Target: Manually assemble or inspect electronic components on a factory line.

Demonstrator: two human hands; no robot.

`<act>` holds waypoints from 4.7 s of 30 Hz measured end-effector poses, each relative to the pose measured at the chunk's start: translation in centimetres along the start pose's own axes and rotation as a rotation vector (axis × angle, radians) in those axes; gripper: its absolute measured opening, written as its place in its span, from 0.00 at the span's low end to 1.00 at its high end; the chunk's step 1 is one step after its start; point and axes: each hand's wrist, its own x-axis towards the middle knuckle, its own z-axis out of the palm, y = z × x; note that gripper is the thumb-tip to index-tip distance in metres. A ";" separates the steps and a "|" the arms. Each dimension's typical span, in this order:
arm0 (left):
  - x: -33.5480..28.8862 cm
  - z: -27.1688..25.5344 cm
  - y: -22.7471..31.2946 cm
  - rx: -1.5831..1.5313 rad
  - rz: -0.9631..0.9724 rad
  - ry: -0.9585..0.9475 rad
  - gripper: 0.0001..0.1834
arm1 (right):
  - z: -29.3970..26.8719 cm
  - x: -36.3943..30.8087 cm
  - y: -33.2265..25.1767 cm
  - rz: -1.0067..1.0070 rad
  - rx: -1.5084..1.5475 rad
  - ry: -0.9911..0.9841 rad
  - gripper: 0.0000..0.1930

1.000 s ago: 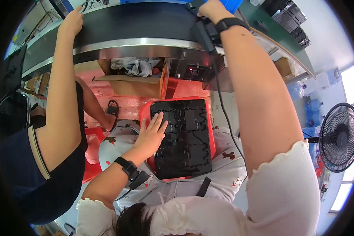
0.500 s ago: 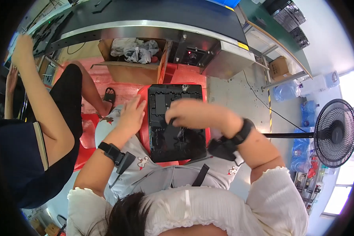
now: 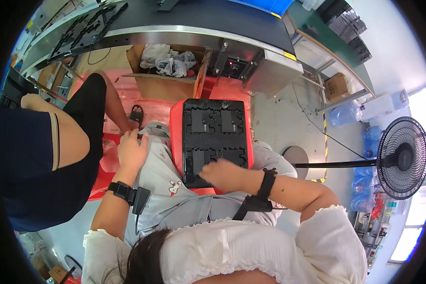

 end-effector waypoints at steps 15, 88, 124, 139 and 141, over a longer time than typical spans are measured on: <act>0.9 -0.9 1.3 -0.016 0.064 -0.009 0.15 | -29.5 7.0 15.4 0.529 0.472 0.946 0.14; -0.9 7.3 4.3 -0.384 0.035 -0.453 0.21 | 4.6 -6.6 9.8 1.188 0.880 0.601 0.31; -2.4 6.0 6.4 -0.256 0.178 -0.626 0.17 | 7.1 -6.9 5.8 1.206 0.859 0.673 0.26; 7.5 -10.0 6.6 -0.175 0.785 0.026 0.11 | -20.1 -5.1 9.8 0.651 0.392 -0.065 0.27; 10.9 -13.0 9.3 -0.285 0.751 0.211 0.10 | -25.6 -2.8 11.9 0.452 0.260 0.211 0.24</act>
